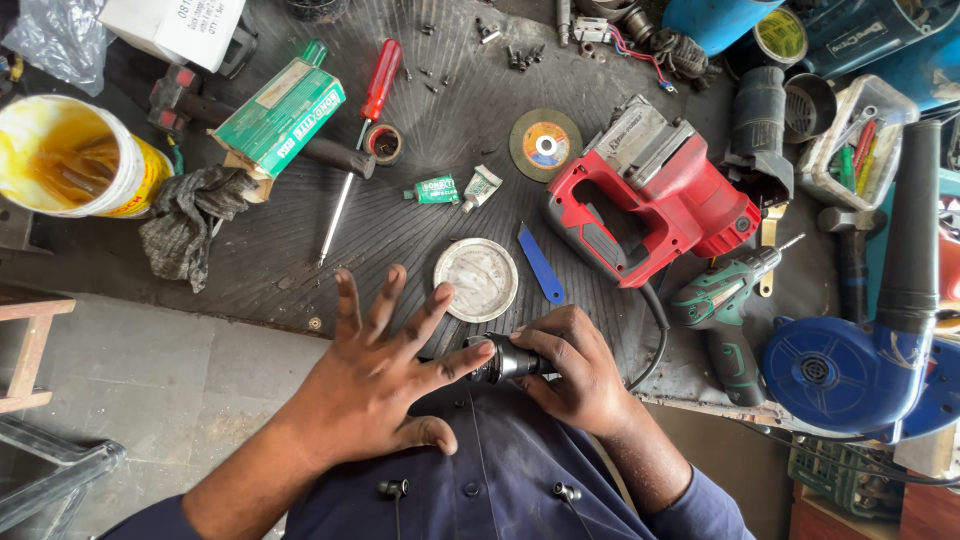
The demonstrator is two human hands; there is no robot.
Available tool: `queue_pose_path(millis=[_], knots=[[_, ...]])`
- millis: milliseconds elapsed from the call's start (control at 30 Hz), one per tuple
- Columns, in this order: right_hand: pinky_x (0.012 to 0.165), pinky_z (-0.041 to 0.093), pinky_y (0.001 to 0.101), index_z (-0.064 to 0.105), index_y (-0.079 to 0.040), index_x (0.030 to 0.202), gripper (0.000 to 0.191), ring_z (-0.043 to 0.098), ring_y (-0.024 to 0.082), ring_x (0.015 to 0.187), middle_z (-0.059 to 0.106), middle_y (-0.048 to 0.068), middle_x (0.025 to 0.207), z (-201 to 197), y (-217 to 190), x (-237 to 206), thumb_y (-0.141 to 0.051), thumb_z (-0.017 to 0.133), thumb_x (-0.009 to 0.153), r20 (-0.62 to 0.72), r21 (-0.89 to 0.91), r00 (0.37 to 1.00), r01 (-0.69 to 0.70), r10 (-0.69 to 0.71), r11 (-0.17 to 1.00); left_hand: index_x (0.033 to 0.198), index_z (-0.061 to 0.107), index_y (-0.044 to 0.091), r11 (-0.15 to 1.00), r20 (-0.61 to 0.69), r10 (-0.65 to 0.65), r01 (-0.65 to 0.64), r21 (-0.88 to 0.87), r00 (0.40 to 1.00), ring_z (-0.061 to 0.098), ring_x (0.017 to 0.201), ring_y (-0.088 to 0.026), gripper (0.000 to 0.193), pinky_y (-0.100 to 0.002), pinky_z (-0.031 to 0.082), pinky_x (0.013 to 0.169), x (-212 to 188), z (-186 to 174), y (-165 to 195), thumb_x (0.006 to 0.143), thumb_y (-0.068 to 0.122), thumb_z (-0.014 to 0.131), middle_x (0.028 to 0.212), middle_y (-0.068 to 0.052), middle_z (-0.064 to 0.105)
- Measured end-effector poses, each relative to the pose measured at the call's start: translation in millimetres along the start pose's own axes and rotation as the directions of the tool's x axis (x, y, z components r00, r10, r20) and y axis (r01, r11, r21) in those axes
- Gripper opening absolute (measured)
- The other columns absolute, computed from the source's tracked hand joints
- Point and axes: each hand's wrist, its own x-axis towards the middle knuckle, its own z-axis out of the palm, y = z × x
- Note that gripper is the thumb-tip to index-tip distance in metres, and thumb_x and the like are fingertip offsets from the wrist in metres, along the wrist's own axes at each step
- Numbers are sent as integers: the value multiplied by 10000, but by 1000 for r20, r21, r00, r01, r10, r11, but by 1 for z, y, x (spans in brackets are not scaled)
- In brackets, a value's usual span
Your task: The person wipes their hands with a rag, squeezes grease from a tube onto a lid, spreads the grease with a blue scraper, then coats a black cylindrical component and presses it onto a mounted shaft, tightening it with a wrench at the end.
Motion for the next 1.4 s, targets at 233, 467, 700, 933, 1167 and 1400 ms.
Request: queue_pose_path(millis=[233, 467, 700, 933, 1167, 1400], knots=[[812, 531, 410, 623, -54, 1209, 642, 638, 300, 962, 622, 105, 1057, -2, -1, -2, -19, 853, 611, -25, -12, 999, -48, 48, 999, 1569, 363, 417, 999, 17, 53, -53, -2, 998, -71, 1554, -475, 876, -771, -90, 1153, -5, -11, -16, 830, 886, 330, 1710, -155, 64], [802, 545, 403, 625, -55, 1200, 604, 662, 301, 948, 643, 112, 1069, 7, -7, 1, -66, 868, 648, -44, 11, 998, -37, 37, 999, 1657, 72, 351, 935, -118, 31, -71, -346, 993, -117, 1587, -532, 952, -796, -91, 1205, 15, 28, 6, 894, 883, 274, 1738, -230, -48], [825, 553, 398, 625, -44, 1210, 586, 674, 303, 980, 651, 118, 1092, 7, -3, -1, -154, 906, 708, -61, 24, 994, -88, 89, 996, 1642, 187, 440, 988, -54, 113, -118, -103, 992, -158, 1557, -466, 920, -781, -111, 1156, 10, 29, -12, 863, 896, 368, 1724, -165, -43], [826, 555, 394, 622, -43, 1207, 582, 678, 299, 985, 655, 119, 1094, 7, 4, -8, -167, 914, 720, -42, 16, 991, -130, 131, 991, 1576, 278, 550, 988, 27, 152, -152, 1, 988, -150, 1559, -392, 837, -762, -108, 1146, 14, 18, -20, 821, 866, 455, 1725, -73, 37], [859, 581, 357, 586, -11, 1234, 585, 682, 285, 1052, 636, 158, 1157, 10, 18, -26, -113, 904, 753, -102, 89, 967, -225, 233, 970, 1561, 424, 424, 986, 57, 159, -156, -60, 986, -21, 1542, -413, 806, -722, -23, 1175, 13, 11, -41, 857, 802, 529, 1708, -126, 124], [897, 567, 354, 575, -16, 1242, 578, 689, 283, 1062, 649, 166, 1188, 16, 36, -38, -93, 895, 768, -237, 42, 923, -303, 304, 952, 1460, 538, 157, 968, 61, -249, 250, 4, 966, 223, 1507, -473, 810, -728, 88, 1182, 23, 33, -30, 836, 667, 619, 1639, -198, 253]])
